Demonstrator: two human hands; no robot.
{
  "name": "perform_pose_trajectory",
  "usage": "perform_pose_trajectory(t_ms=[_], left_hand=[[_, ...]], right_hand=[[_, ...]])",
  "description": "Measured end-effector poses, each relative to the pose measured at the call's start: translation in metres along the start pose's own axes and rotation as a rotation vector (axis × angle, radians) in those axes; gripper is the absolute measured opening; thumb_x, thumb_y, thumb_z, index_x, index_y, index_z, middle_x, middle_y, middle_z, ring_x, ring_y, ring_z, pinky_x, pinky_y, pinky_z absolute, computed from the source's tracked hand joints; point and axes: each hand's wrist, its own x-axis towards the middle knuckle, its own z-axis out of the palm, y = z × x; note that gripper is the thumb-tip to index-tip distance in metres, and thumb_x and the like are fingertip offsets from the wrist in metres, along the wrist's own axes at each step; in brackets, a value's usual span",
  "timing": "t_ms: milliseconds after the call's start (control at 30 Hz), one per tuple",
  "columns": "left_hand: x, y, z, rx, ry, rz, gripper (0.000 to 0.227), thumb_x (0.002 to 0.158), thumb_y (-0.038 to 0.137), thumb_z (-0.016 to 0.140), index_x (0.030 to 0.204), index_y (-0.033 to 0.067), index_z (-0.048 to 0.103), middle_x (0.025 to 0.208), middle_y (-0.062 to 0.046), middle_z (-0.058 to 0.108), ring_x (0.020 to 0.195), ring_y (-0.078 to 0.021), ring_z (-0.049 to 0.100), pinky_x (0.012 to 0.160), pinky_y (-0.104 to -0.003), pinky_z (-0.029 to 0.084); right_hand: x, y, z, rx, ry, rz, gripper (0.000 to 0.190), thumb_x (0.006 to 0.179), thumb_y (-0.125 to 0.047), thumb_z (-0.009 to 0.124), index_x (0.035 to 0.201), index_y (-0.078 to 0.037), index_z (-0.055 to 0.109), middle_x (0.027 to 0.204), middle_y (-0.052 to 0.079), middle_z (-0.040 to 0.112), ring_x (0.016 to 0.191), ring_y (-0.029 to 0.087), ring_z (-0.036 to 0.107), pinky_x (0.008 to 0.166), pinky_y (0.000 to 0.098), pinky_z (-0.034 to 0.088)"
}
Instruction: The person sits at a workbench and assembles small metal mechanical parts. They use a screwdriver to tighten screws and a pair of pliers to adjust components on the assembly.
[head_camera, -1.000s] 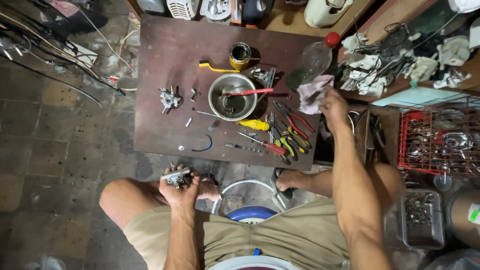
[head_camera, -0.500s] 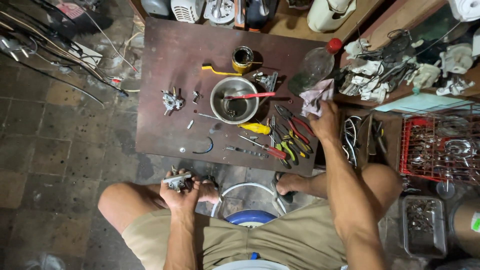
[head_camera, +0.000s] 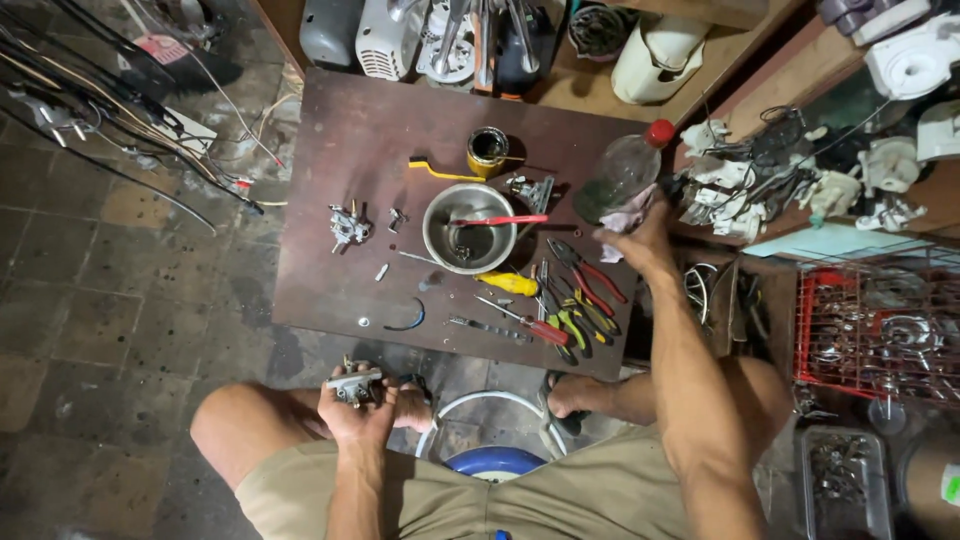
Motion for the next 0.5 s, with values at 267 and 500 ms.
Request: perform_pose_trajectory(t_ms=[267,500], left_hand=[[0.006,0.0,-0.006,0.05,0.082,0.035,0.019,0.091,0.036,0.052,0.091,0.0212,0.064,0.085,-0.004,0.064,0.077,-0.0186,0.06,0.064,-0.032,0.045],[0.021,0.003,-0.011,0.048,0.154,0.054,0.009,0.085,0.032,0.056,0.087,0.027,0.063,0.087,-0.003,0.064,0.077,-0.0202,0.059,0.059,-0.033,0.047]], right_hand=[[0.035,0.01,0.031,0.069,0.088,-0.153,0.078,0.067,-0.032,0.089,0.131,-0.009,0.051,0.119,0.012,0.067,0.112,0.029,0.063,0.1,0.0402,0.049],[0.075,0.006,0.04,0.079,0.128,-0.083,0.068,0.068,-0.032,0.09,0.122,-0.008,0.057,0.111,0.01,0.072,0.1,0.025,0.068,0.092,0.0319,0.054]])
